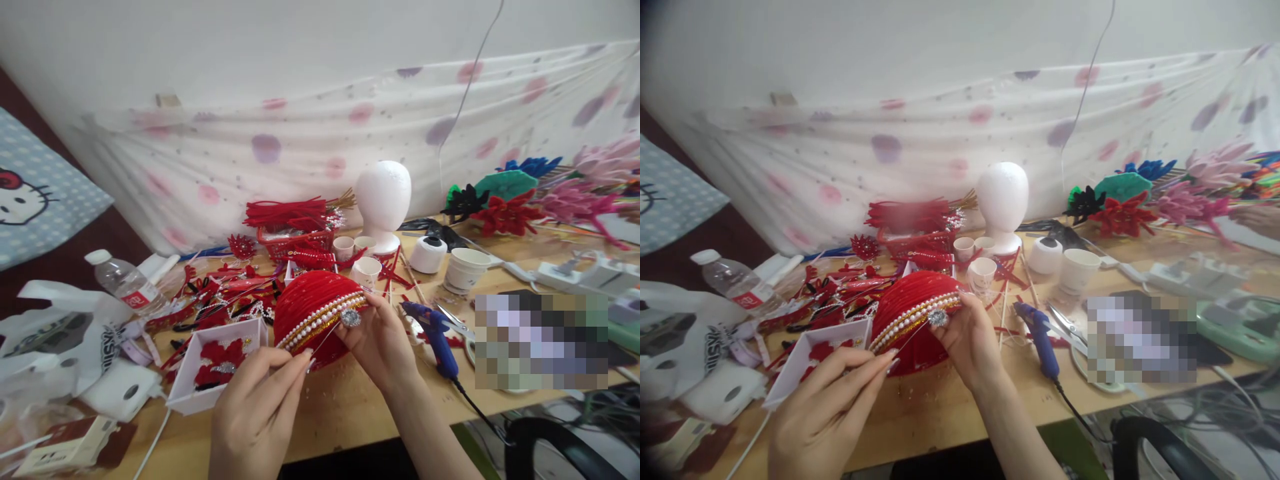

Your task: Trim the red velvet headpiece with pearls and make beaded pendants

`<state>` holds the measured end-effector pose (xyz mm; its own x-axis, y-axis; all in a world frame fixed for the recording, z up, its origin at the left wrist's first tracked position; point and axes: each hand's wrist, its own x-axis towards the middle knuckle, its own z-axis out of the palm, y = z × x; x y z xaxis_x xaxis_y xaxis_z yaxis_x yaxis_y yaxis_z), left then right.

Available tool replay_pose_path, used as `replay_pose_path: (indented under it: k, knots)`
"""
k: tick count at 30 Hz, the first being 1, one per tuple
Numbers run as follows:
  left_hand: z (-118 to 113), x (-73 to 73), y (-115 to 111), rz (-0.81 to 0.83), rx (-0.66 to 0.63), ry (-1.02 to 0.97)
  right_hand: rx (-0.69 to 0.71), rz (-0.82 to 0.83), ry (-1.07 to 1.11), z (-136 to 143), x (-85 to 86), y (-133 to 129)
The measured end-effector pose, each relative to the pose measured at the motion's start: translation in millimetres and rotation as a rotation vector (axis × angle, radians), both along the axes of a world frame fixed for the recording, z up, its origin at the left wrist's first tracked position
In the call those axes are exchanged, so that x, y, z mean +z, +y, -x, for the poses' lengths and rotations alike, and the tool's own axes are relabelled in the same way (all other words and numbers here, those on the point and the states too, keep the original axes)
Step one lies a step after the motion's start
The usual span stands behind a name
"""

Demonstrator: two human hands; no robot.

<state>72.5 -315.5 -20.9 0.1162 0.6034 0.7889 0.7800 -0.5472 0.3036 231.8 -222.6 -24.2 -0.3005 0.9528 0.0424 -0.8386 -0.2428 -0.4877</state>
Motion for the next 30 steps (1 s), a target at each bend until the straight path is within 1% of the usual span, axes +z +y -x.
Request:
replay_pose_path:
  k: [4,10,14,17,22,26,30]
  knots:
    - [-1,2.1,1,0.000,0.018,0.004,0.008,0.005,-0.002,0,-0.7,0]
    - [5,4.2,2,-0.003,0.022,0.083,0.021,0.006,0.014,-1,-1.1,-2]
    - [7,4.6,6,-0.030,0.032,0.121,0.060,0.000,0.049,-1,-4.3,-3]
    - [8,3.0,11,-0.057,-0.007,0.079,0.071,-0.002,0.077,-2,-7.4,-3]
    - [8,-0.8,15,-0.013,-0.067,-0.006,0.067,0.002,0.081,-5,-9.0,-2]
    - [5,-1.0,17,-0.105,-0.049,-0.049,0.063,0.012,0.079,-5,-7.9,-3]
    - [0,-3.0,19,-0.135,-0.023,-0.097,0.046,0.021,0.065,-4,-6.1,-5]
